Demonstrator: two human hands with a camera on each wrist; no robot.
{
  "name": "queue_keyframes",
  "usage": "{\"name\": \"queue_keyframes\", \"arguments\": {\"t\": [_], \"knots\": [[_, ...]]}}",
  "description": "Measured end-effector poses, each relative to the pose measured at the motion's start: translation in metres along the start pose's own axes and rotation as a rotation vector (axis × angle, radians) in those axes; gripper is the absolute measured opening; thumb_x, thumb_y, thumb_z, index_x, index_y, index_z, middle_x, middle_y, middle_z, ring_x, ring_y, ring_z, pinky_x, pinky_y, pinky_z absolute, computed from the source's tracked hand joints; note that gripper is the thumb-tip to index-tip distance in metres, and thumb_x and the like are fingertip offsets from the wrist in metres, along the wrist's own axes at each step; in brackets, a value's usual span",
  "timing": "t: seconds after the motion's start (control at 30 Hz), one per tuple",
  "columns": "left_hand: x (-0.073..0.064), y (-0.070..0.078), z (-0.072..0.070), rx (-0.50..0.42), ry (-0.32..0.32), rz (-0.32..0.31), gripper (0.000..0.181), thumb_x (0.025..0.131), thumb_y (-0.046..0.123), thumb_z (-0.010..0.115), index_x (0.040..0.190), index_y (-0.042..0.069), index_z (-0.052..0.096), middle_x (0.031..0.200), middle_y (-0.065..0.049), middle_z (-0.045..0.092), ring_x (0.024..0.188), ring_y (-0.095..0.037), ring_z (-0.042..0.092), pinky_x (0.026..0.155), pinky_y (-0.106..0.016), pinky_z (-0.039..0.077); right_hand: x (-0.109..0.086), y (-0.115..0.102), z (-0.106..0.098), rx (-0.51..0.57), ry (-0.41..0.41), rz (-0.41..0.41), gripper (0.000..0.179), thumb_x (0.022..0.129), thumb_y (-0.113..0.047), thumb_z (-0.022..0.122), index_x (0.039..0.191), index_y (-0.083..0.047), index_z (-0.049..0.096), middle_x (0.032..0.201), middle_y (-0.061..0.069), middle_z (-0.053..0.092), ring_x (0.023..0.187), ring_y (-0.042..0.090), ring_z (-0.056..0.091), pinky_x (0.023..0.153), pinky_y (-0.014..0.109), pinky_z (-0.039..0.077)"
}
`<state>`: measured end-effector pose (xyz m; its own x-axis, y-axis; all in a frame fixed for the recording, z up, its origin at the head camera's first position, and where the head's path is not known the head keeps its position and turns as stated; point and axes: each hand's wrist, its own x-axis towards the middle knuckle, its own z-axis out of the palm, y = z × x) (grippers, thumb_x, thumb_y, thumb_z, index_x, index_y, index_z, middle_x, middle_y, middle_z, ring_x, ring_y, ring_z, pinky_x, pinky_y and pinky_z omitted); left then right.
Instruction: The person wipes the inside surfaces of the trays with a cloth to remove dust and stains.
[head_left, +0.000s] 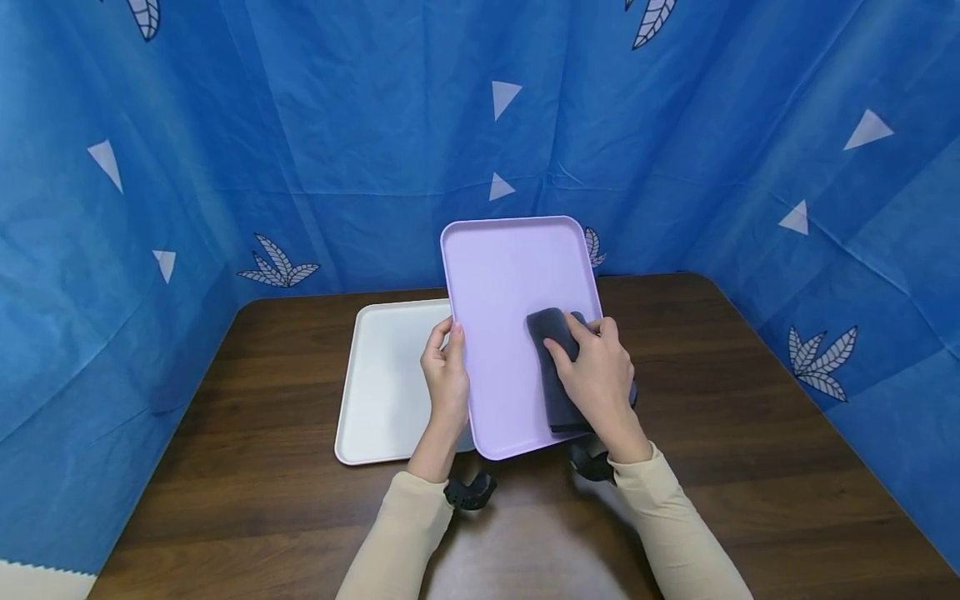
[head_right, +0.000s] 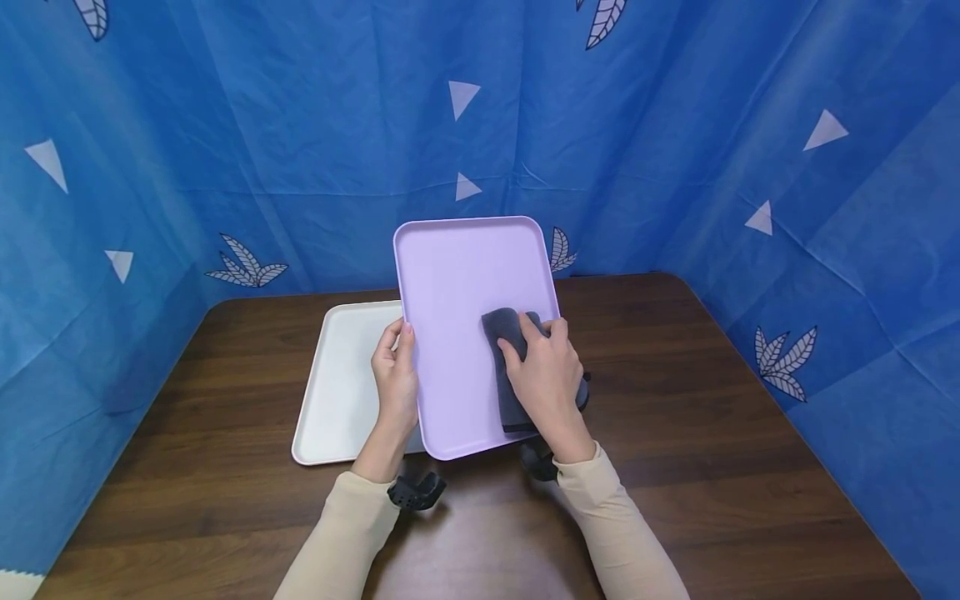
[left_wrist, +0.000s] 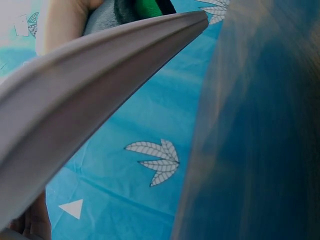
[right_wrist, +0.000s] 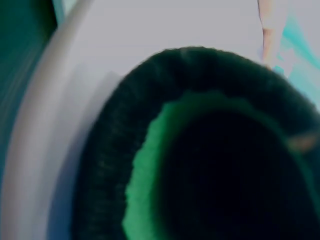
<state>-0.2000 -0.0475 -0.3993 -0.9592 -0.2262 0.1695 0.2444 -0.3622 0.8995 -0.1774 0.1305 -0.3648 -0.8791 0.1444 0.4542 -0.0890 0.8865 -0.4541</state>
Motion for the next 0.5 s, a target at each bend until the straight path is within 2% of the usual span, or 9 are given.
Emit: {"name": "queue_keyframes", "arguments": {"t": [0.13,0.37,0.5], "knots": [[0.000,0.000,0.000,0.001,0.005,0.003,0.033,0.104,0.024,0.048,0.123,0.000,0.058,0.095,0.000,0.074,0.077,-0.008,0.070,0.065,-0.022,0.055,-0.004,-0.011,0.003,0.008,0.012,-0.042,0.050,0.085,-0.032,0.076,0.128,-0.009,0.066,0.107,0.022,0.056,0.069,0.036,0.061,0.053,0.047,0.051],[0.000,-0.001,-0.001,0.018,0.009,0.015,0.034,0.104,0.025,0.048,0.123,-0.001,0.058,0.102,-0.013,0.074,0.080,-0.008,0.071,0.066,-0.023,0.056,-0.011,-0.028,0.009,0.010,0.052,-0.161,0.046,0.083,-0.028,0.078,0.123,-0.008,0.069,0.103,0.023,0.058,0.064,0.032,0.062,0.048,0.041,0.050],[0.000,0.000,-0.001,0.020,0.012,0.011,0.033,0.104,0.025,0.048,0.123,0.001,0.059,0.105,-0.014,0.074,0.083,-0.009,0.072,0.069,-0.025,0.057,-0.015,-0.037,0.012,0.008,0.067,-0.213,0.045,0.081,-0.026,0.080,0.121,-0.008,0.070,0.100,0.023,0.058,0.061,0.031,0.061,0.046,0.041,0.051]]}}
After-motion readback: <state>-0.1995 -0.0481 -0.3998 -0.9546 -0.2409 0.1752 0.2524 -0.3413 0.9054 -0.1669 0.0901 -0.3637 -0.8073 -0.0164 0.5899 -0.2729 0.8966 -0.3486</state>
